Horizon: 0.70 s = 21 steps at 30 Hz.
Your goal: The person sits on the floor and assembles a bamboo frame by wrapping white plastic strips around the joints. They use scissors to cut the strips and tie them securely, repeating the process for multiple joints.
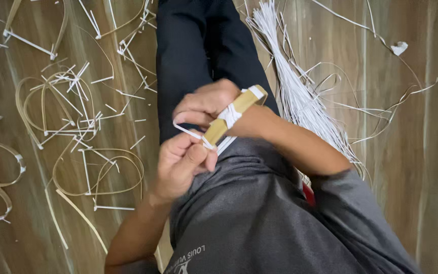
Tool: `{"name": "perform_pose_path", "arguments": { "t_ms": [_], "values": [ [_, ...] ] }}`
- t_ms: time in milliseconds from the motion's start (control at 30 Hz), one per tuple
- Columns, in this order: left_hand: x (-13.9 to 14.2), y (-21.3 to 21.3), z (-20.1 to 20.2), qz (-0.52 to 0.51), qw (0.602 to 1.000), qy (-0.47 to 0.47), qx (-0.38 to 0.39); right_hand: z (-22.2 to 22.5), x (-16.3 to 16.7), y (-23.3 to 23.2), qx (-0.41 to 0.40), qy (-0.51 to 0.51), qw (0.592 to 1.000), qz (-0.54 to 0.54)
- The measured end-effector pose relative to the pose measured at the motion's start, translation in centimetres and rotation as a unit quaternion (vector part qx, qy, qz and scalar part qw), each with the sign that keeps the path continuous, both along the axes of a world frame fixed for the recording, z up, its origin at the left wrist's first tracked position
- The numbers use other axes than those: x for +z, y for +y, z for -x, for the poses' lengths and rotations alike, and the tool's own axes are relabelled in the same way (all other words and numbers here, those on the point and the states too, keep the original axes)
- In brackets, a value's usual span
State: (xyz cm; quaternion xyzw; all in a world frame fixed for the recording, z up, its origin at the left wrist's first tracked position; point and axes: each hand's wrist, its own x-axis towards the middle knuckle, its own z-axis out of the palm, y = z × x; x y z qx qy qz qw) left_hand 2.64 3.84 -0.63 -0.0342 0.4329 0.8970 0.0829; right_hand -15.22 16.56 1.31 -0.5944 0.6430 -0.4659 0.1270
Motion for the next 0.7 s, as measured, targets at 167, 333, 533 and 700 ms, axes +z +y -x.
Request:
{"name": "perform_pose_path", "arguments": {
  "t_ms": [167, 333, 533, 700],
  "values": [
    [-0.5, 0.8, -0.4, 0.078, 0.995, 0.013, 0.057, -5.1, 7.0, 6.5, -0.110, 0.141, 0.969, -0.171],
    [-1.5, 1.6, -1.1, 0.131, 0.986, 0.048, 0.086, -7.1, 12.5, 6.8, -0.197, 0.239, 0.948, -0.075],
    [-2.4, 1.0, -0.6, 0.106, 0.984, 0.104, 0.093, -5.2, 9.2, 1.9, -0.039, 0.163, 0.984, -0.059],
    [-1.6, -1.7, -0.1, -0.016, 0.993, -0.036, 0.114, -6.2, 7.8, 5.1, 0.027, 0.160, 0.987, 0.006]
  ]
}}
